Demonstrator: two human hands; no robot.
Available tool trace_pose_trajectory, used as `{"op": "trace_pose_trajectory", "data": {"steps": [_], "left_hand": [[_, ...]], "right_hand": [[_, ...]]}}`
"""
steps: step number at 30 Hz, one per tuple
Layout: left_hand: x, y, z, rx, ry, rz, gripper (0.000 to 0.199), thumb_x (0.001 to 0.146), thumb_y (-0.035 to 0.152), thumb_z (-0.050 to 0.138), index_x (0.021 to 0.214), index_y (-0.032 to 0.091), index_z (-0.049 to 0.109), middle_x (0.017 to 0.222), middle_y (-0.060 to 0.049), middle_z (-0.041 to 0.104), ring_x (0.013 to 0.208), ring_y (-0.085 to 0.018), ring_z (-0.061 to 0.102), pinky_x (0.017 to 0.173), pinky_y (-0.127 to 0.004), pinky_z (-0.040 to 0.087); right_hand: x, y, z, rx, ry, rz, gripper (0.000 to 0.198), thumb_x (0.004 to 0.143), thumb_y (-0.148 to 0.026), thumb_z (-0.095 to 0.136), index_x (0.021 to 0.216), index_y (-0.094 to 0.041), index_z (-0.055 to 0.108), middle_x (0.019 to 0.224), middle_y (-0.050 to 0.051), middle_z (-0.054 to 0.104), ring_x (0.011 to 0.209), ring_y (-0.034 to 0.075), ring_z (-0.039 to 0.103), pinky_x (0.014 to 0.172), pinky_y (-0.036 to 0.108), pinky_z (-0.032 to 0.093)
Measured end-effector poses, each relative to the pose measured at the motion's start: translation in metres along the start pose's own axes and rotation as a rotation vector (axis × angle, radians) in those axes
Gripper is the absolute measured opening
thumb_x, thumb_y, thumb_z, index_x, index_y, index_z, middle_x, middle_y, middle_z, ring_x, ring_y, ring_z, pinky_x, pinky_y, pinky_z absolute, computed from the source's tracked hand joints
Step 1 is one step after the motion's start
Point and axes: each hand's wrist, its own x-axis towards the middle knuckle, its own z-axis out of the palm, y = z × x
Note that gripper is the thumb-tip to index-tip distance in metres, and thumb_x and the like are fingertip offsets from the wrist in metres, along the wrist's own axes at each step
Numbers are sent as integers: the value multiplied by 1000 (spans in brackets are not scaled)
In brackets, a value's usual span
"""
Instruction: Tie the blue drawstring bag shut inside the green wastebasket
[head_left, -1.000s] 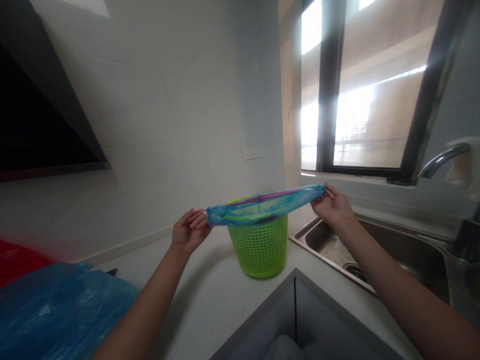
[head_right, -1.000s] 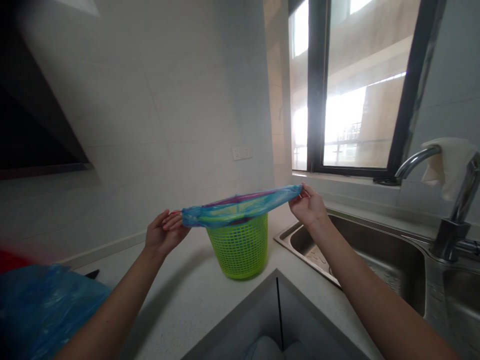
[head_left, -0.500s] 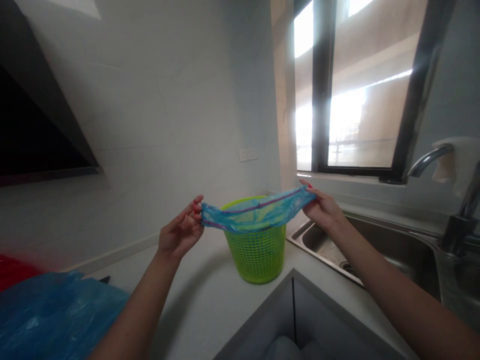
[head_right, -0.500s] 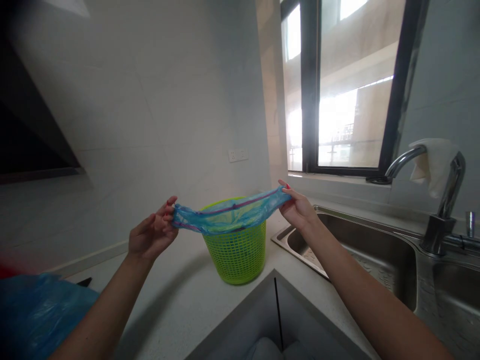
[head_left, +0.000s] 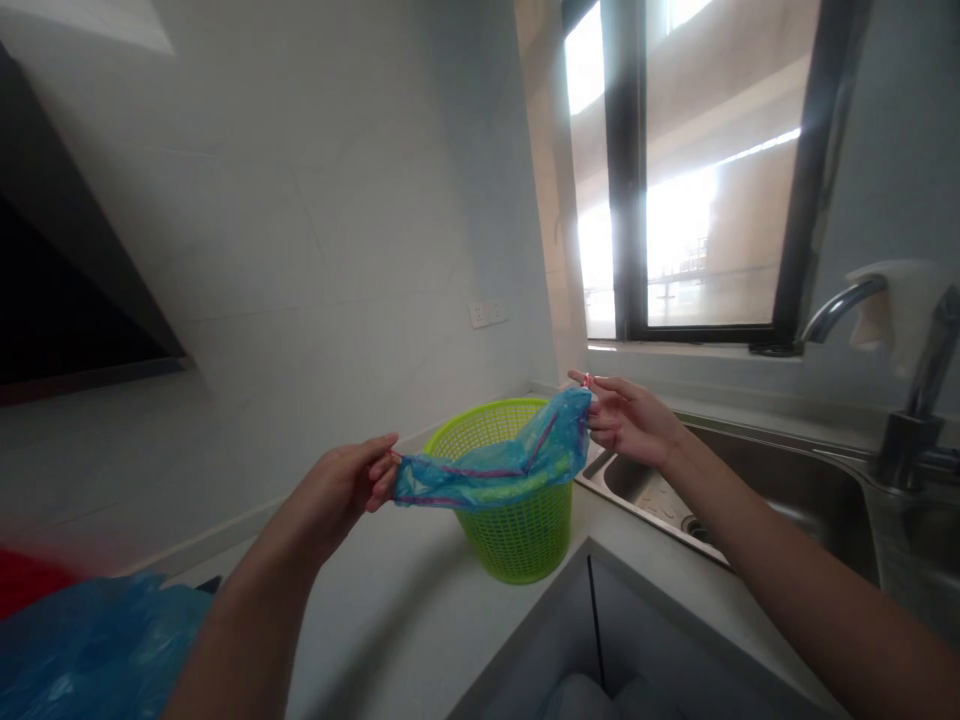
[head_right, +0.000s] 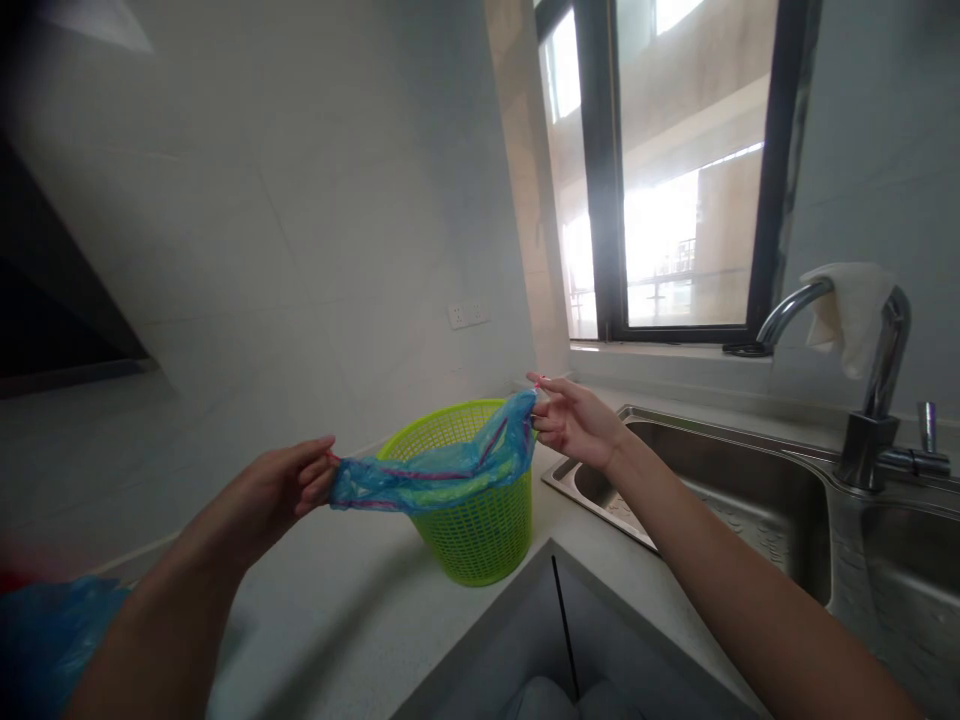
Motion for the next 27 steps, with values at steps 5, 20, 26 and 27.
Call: {"op": "trace_pose_trajectory", "data": {"steps": [5, 20, 26, 27], "left_hand": [[-23, 21, 3, -514, -6, 187, 44, 79, 9, 63, 48, 21, 35, 41, 4, 37, 39, -8, 44, 43, -19, 48], [-20, 11, -6, 261, -328, 34, 35, 83, 20, 72, 117, 14, 69, 103, -18, 71, 100, -32, 67, 93, -40, 53], [-29, 26, -8, -162, -73, 292, 24, 81, 14, 70, 105, 14, 70, 72, -7, 64, 68, -20, 63, 67, -28, 58], [-30, 30, -6, -274, 9, 361, 16, 83, 14, 66, 99, 15, 70, 69, -5, 61, 65, -17, 60, 64, -25, 57]], "right_hand": [[-5, -5, 16, 94, 43, -317, 26, 88, -16, 59, 113, -23, 61, 57, -8, 44, 45, 7, 37, 38, 13, 36], [-3, -9, 22, 254, 289, -516, 16, 90, -7, 55, 92, -17, 66, 65, -4, 67, 45, 4, 52, 46, 12, 51], [-17, 2, 40, -211, 250, -543, 19, 83, -15, 67, 102, -15, 70, 83, 6, 72, 62, 11, 62, 56, 20, 54], [-19, 4, 45, -289, 262, -580, 15, 84, -16, 68, 98, -16, 71, 84, 7, 72, 68, 13, 64, 61, 21, 56]]}}
